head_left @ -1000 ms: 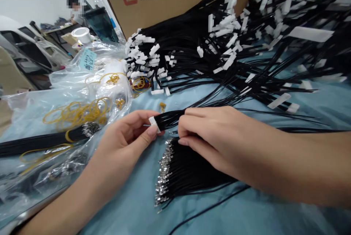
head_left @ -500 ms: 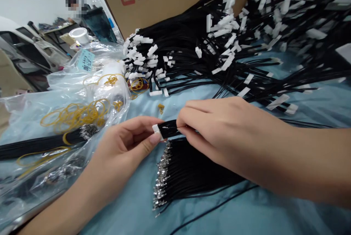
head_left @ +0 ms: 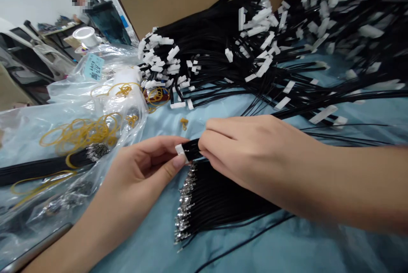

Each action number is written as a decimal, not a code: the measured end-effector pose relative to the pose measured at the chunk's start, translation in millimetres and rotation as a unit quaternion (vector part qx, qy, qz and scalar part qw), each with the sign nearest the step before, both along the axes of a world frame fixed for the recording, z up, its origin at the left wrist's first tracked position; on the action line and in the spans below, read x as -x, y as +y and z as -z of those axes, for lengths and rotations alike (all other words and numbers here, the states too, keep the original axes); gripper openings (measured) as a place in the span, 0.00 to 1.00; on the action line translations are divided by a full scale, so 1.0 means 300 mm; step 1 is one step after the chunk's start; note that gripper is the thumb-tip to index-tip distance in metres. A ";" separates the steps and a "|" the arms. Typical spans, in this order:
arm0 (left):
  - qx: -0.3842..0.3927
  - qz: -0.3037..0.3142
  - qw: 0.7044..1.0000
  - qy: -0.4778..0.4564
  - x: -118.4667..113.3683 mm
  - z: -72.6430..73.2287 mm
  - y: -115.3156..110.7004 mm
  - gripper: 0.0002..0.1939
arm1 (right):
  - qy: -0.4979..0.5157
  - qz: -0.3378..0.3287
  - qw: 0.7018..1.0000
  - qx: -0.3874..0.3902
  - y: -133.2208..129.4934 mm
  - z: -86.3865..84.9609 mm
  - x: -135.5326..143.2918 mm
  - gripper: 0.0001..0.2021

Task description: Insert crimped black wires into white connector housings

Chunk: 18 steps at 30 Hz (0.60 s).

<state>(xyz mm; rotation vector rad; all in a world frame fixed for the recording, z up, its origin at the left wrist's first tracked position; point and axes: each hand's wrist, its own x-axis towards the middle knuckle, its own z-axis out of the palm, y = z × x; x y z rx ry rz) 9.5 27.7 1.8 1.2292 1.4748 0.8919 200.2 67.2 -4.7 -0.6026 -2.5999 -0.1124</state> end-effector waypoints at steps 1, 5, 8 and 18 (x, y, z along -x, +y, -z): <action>-0.007 -0.003 1.000 0.004 -0.002 0.000 0.001 0.09 | 0.005 0.005 1.000 -0.006 0.002 0.002 0.003 0.07; -0.034 -0.008 0.999 0.027 -0.009 0.000 0.001 0.10 | 0.005 0.018 1.000 -0.011 0.013 0.010 0.010 0.06; -0.047 -0.007 0.998 0.045 -0.013 -0.001 -0.004 0.10 | 0.004 0.019 1.000 0.006 0.021 0.015 0.012 0.05; -0.032 -0.003 0.998 0.056 -0.015 -0.004 -0.005 0.10 | 0.010 0.013 0.996 0.091 0.025 0.007 0.015 0.05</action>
